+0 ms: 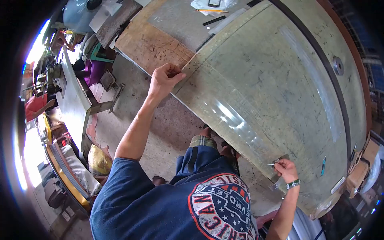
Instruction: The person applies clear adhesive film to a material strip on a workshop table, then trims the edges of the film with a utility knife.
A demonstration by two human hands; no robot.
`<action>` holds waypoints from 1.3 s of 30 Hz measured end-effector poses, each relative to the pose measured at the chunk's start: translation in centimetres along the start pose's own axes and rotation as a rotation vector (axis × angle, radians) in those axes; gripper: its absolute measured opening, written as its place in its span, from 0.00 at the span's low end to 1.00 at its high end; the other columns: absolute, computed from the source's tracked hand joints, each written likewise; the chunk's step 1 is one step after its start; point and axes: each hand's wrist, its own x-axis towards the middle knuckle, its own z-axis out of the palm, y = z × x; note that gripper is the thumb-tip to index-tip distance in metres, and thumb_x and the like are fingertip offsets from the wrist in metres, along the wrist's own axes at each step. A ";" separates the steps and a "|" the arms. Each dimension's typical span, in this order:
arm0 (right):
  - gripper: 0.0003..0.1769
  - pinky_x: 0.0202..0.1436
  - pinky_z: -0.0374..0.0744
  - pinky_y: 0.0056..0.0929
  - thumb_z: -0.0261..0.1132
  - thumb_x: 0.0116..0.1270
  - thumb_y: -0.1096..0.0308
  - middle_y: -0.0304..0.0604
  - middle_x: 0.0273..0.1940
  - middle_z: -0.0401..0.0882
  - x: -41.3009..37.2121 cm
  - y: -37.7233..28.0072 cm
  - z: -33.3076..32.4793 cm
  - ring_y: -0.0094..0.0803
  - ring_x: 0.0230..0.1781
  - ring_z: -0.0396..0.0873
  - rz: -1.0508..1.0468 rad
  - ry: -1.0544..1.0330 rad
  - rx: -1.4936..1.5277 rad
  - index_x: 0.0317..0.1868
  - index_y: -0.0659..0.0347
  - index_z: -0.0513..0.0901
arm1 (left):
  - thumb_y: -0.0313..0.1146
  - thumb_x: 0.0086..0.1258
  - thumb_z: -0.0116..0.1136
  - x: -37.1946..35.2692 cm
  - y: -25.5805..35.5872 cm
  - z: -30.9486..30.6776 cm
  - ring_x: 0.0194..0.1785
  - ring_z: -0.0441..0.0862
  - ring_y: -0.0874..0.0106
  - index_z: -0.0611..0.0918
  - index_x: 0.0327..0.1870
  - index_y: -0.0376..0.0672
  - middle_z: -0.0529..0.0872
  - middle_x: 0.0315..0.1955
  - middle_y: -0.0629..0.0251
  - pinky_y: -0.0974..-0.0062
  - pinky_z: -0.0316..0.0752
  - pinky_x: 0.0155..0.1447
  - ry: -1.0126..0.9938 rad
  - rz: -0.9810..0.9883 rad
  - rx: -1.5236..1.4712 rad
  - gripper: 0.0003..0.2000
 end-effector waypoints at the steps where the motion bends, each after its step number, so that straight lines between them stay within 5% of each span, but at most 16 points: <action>1: 0.06 0.24 0.72 0.22 0.70 0.73 0.71 0.37 0.28 0.85 -0.1 0.0 0.0 0.20 0.21 0.76 0.005 0.001 -0.008 0.42 0.64 0.84 | 0.30 0.65 0.76 0.0 0.0 -0.1 0.33 0.80 0.82 0.86 0.39 0.36 0.87 0.29 0.71 0.80 0.77 0.40 -0.009 -0.001 -0.007 0.10; 15: 0.09 0.26 0.75 0.21 0.71 0.72 0.71 0.38 0.31 0.86 -0.5 -0.6 0.5 0.20 0.23 0.77 0.016 0.032 -0.009 0.47 0.67 0.85 | 0.31 0.63 0.77 0.1 0.3 -0.4 0.32 0.82 0.81 0.88 0.38 0.35 0.89 0.29 0.69 0.79 0.77 0.39 -0.025 -0.069 -0.107 0.10; 21: 0.07 0.26 0.74 0.23 0.69 0.73 0.69 0.37 0.28 0.85 -0.4 0.2 0.1 0.22 0.23 0.77 -0.010 0.068 -0.092 0.42 0.65 0.85 | 0.35 0.63 0.77 1.5 -3.4 -0.6 0.37 0.86 0.76 0.90 0.41 0.36 0.92 0.34 0.63 0.75 0.81 0.46 -0.009 0.012 0.056 0.12; 25: 0.14 0.26 0.72 0.29 0.69 0.71 0.60 0.33 0.23 0.78 -1.1 0.6 -0.6 0.22 0.23 0.75 -0.129 0.076 -0.256 0.32 0.60 0.82 | 0.39 0.65 0.75 0.2 2.4 -0.7 0.47 0.89 0.69 0.90 0.50 0.36 0.93 0.43 0.58 0.71 0.81 0.56 -0.020 -0.041 0.300 0.18; 30: 0.10 0.26 0.71 0.25 0.72 0.71 0.63 0.34 0.27 0.84 -3.1 2.9 -1.4 0.19 0.23 0.74 0.046 0.217 -0.018 0.39 0.63 0.87 | 0.40 0.66 0.76 2.5 -2.6 -1.3 0.41 0.82 0.78 0.90 0.47 0.36 0.90 0.37 0.68 0.79 0.74 0.49 -0.064 -0.057 0.161 0.17; 39: 0.11 0.28 0.74 0.26 0.74 0.69 0.63 0.33 0.25 0.83 -4.6 7.7 -2.9 0.20 0.24 0.76 -0.019 0.363 -0.014 0.36 0.62 0.88 | 0.38 0.67 0.77 2.8 -3.0 -1.3 0.36 0.78 0.83 0.90 0.47 0.36 0.86 0.33 0.73 0.84 0.70 0.43 -0.087 -0.077 0.095 0.15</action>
